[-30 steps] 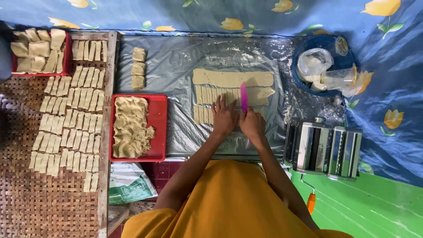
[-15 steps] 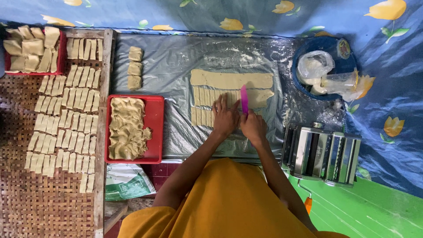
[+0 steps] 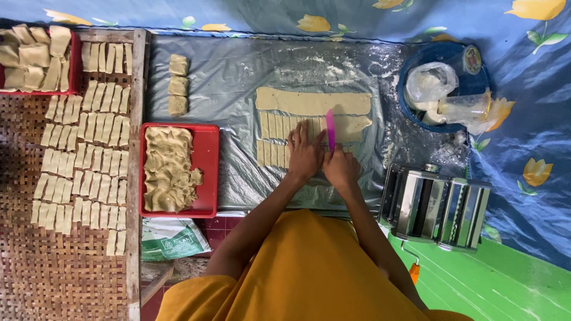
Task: Cutting long strips of dough into smaller rectangular sections and placing them onto a tray for baking.
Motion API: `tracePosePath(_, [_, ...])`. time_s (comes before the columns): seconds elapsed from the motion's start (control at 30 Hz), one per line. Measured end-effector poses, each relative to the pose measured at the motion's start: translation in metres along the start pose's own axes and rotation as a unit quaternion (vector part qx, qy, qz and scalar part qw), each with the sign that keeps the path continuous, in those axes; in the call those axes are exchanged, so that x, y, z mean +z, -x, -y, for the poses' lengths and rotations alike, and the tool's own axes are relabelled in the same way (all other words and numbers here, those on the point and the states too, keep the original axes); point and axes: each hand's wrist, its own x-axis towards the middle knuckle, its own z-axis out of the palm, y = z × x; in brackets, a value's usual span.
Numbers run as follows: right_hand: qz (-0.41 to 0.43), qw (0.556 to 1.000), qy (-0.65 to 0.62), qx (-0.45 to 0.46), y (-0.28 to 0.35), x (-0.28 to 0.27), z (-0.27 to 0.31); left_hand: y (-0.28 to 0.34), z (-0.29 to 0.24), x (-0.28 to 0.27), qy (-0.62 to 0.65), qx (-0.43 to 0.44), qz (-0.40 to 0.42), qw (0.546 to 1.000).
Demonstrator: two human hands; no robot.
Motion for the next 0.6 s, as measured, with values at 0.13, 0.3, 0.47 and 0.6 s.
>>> tracePosePath(0.13, [0.006,1.000,-0.010,-0.005,0.006,-0.006,0.012,0.001,0.001,0.000,-0.004,-0.005,0.021,1.000])
tracePosePath(0.3, [0.031,0.999,0.013,0.008,0.007,0.003,0.006,0.003,0.006,0.004,-0.008,-0.013,0.023,1.000])
tracePosePath(0.47, [0.061,0.998,0.002,0.030,0.033,-0.023,0.018,0.006,0.003,-0.006,-0.018,-0.019,0.019,0.999])
tracePosePath(0.6, [0.094,0.995,0.018,0.040,0.051,-0.031,0.018,0.008,0.001,-0.009,-0.009,-0.024,0.005,1.000])
